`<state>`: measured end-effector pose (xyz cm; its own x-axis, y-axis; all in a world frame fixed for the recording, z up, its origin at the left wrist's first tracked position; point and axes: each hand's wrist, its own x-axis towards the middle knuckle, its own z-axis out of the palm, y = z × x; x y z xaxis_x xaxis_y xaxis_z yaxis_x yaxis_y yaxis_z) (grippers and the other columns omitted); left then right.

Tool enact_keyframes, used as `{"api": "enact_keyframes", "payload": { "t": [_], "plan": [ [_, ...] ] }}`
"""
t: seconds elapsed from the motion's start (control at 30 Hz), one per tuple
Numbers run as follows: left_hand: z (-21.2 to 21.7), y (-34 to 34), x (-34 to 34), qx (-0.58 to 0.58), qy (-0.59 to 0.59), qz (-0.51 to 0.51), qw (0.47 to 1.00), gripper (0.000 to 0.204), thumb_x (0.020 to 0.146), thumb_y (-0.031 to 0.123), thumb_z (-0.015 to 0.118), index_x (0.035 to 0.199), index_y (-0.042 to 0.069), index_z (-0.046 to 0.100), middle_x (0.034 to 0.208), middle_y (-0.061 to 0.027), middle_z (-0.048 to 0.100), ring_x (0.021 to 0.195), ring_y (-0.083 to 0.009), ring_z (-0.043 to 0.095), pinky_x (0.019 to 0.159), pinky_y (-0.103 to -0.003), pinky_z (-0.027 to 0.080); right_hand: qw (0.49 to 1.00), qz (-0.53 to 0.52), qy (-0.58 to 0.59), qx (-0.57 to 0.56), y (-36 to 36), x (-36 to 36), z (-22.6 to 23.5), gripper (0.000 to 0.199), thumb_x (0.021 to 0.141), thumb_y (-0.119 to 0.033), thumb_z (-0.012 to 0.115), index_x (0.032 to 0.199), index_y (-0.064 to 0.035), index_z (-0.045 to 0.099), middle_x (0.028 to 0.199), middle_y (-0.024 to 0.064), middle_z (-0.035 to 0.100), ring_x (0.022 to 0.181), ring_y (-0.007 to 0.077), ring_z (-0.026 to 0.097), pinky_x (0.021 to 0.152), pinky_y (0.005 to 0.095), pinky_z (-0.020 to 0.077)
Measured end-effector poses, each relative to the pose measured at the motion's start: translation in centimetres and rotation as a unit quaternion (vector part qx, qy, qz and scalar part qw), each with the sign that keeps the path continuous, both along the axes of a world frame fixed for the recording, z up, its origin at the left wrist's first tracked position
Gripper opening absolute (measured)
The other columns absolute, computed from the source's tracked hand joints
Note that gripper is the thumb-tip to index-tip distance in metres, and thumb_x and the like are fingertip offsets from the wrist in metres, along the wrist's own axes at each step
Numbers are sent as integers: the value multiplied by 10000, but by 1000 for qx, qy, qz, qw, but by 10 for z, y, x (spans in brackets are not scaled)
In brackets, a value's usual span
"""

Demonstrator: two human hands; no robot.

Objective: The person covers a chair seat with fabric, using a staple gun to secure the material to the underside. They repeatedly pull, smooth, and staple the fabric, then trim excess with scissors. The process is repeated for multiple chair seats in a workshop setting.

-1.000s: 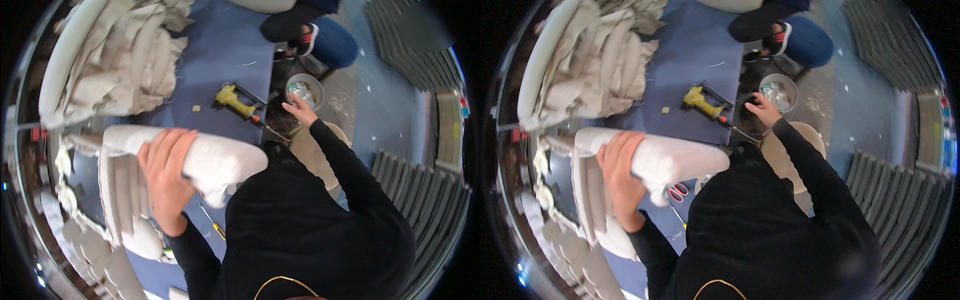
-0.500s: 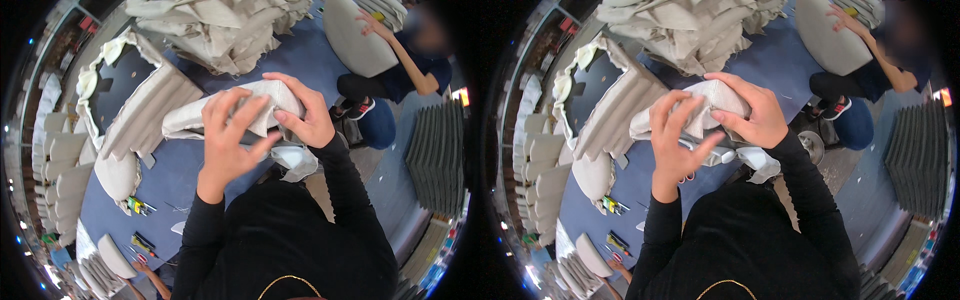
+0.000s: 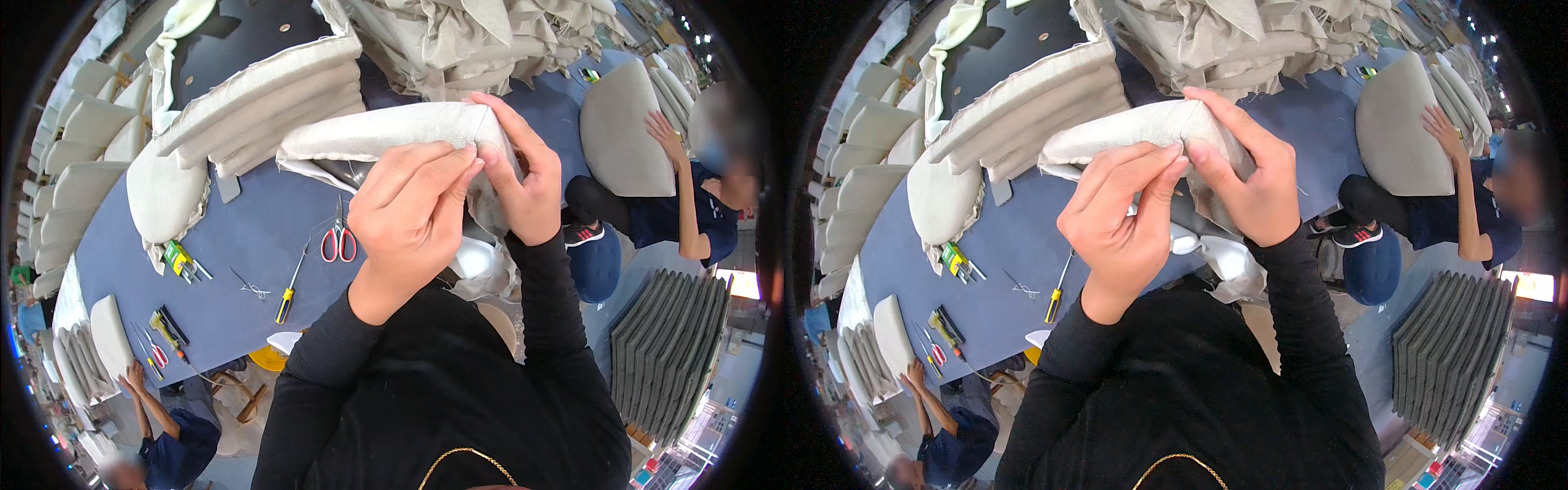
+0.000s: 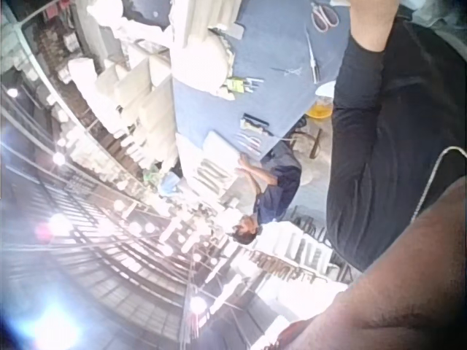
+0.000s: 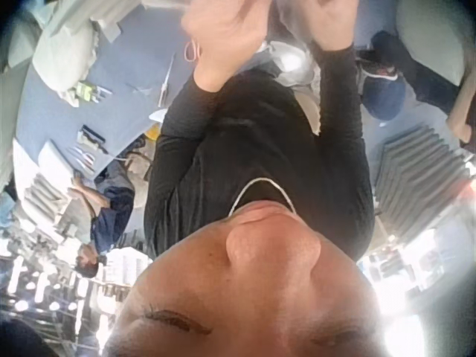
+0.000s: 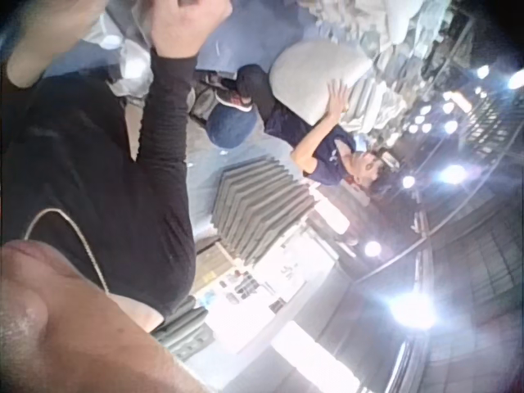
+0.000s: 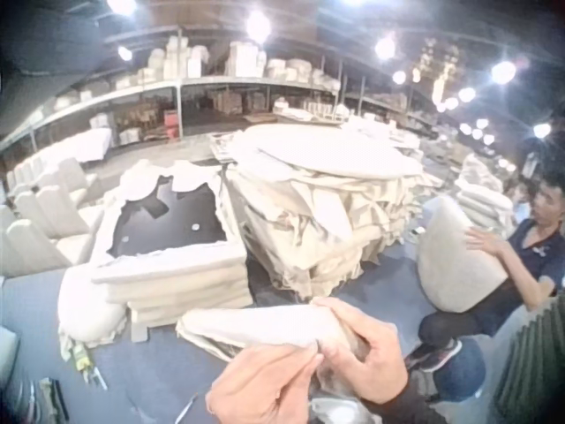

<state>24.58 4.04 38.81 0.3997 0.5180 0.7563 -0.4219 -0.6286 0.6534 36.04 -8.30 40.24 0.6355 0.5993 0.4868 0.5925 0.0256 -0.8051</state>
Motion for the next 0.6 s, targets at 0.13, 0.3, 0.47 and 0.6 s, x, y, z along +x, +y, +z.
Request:
{"api": "enact_keyframes", "payload": {
  "t": [0.13, 0.3, 0.47, 0.6],
  "plan": [
    [-5, 6, 8, 62, -22, 33, 997, 202, 847, -44, 888, 1035, 5, 833, 928, -115, 779, 788, -230, 720, 698, -312, 565, 1000, 1, 4, -10, 6, 2, 5, 478, 994, -126, 763, 1453, -15, 689, 1403, 176, 750, 1295, 243, 708, 1123, 351, 505],
    [-17, 10, 21, 144, -70, 27, 987, 346, 765, -59, 859, 1106, -24, 810, 991, -107, 760, 840, -291, 727, 744, -377, 601, 999, 20, 38, 5, 2, 7, 1, 486, 1008, -151, 750, 1463, 7, 676, 1418, 181, 742, 1319, 240, 689, 1145, 352, 487],
    [-17, 8, 15, 189, -38, 30, 981, 323, 779, -37, 851, 1099, -25, 810, 990, -101, 753, 850, -289, 720, 775, -384, 600, 1000, 7, -5, 4, -3, 9, -1, 493, 1000, -169, 745, 1446, 33, 686, 1389, 204, 755, 1300, 267, 719, 1125, 362, 512],
    [8, 18, -7, 186, 30, -94, 978, 323, 783, 40, 858, 1103, 6, 825, 1028, -127, 778, 920, -317, 746, 846, -421, 596, 998, 36, -53, 5, -15, 15, 0, 503, 973, -183, 748, 1419, 47, 706, 1338, 226, 773, 1239, 313, 764, 1082, 374, 553]
  ]
}}
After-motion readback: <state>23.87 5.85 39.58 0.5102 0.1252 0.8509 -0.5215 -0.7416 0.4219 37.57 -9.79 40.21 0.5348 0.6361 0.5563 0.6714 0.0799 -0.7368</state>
